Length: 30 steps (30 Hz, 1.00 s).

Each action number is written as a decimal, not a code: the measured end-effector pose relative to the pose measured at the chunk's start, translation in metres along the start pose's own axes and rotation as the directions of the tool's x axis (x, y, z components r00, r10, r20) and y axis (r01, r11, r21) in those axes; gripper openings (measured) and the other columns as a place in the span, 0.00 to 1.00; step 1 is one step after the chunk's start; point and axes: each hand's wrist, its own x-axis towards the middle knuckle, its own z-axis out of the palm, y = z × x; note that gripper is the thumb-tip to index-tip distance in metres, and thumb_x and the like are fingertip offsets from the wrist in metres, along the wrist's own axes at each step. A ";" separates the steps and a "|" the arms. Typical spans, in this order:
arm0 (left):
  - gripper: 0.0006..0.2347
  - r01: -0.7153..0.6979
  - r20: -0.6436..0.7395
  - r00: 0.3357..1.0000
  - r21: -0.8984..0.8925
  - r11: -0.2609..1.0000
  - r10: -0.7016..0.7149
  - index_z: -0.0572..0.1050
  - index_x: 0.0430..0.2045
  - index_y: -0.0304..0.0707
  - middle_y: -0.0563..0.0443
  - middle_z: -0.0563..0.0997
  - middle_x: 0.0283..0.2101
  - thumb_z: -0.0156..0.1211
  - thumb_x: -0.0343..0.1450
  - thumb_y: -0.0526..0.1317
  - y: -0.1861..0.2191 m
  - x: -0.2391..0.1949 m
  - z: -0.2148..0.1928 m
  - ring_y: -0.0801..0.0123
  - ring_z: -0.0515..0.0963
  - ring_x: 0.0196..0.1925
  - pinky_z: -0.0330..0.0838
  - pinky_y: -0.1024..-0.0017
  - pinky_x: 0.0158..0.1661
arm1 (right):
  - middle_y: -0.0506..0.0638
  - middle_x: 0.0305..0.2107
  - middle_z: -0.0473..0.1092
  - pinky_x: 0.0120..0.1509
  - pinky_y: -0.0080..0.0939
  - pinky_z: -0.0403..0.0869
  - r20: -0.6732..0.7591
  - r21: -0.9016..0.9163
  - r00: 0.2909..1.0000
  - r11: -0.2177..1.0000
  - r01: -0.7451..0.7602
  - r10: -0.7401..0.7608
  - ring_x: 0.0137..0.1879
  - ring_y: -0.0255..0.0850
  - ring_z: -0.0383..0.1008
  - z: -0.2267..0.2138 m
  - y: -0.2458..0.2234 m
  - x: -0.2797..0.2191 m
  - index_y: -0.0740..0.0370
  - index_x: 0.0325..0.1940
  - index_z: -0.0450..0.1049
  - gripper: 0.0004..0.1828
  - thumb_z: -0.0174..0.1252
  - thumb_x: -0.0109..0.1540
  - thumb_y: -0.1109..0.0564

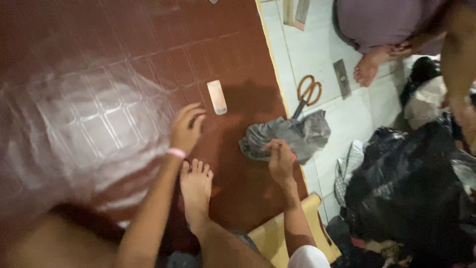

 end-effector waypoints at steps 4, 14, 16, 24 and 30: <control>0.05 0.085 -0.093 0.993 0.130 0.988 -0.073 0.79 0.39 0.35 0.41 0.82 0.45 0.61 0.74 0.36 -0.013 -0.083 -0.058 0.50 0.80 0.50 0.73 0.63 0.53 | 0.53 0.34 0.73 0.45 0.38 0.72 -0.138 -0.074 0.990 0.997 -0.033 0.023 0.37 0.40 0.73 -0.041 -0.006 -0.064 0.64 0.43 0.73 0.09 0.46 0.71 0.61; 0.15 -0.010 -0.148 0.988 0.271 0.963 0.052 0.74 0.52 0.33 0.35 0.72 0.63 0.60 0.70 0.35 -0.020 -0.170 -0.054 0.42 0.68 0.65 0.61 0.53 0.65 | 0.51 0.35 0.74 0.39 0.36 0.69 -0.147 -0.171 0.976 0.976 0.137 -0.163 0.34 0.36 0.69 -0.058 -0.026 -0.168 0.63 0.48 0.77 0.08 0.59 0.66 0.57; 0.18 -0.025 -0.061 0.997 0.359 0.933 0.050 0.73 0.54 0.33 0.33 0.66 0.68 0.60 0.69 0.36 -0.013 -0.176 -0.051 0.40 0.64 0.68 0.56 0.52 0.66 | 0.52 0.33 0.72 0.39 0.36 0.69 -0.162 -0.174 0.977 0.979 0.108 -0.136 0.33 0.36 0.68 -0.062 -0.022 -0.144 0.61 0.48 0.79 0.09 0.62 0.65 0.57; 0.15 -0.032 -0.100 0.992 0.405 0.914 0.079 0.75 0.51 0.38 0.40 0.72 0.65 0.60 0.71 0.40 0.016 -0.198 -0.043 0.44 0.68 0.67 0.58 0.53 0.66 | 0.50 0.38 0.75 0.43 0.35 0.73 0.021 0.047 0.959 0.958 0.282 -0.283 0.39 0.38 0.73 -0.003 0.001 -0.003 0.57 0.52 0.78 0.15 0.66 0.61 0.54; 0.06 0.188 -0.266 0.961 0.445 0.876 -0.072 0.79 0.39 0.42 0.49 0.81 0.48 0.60 0.70 0.39 0.016 -0.163 -0.034 0.53 0.77 0.54 0.67 0.57 0.58 | 0.52 0.48 0.71 0.60 0.52 0.65 0.251 -0.099 0.905 0.921 0.376 -0.343 0.56 0.47 0.71 0.050 0.016 0.092 0.51 0.62 0.74 0.26 0.67 0.61 0.46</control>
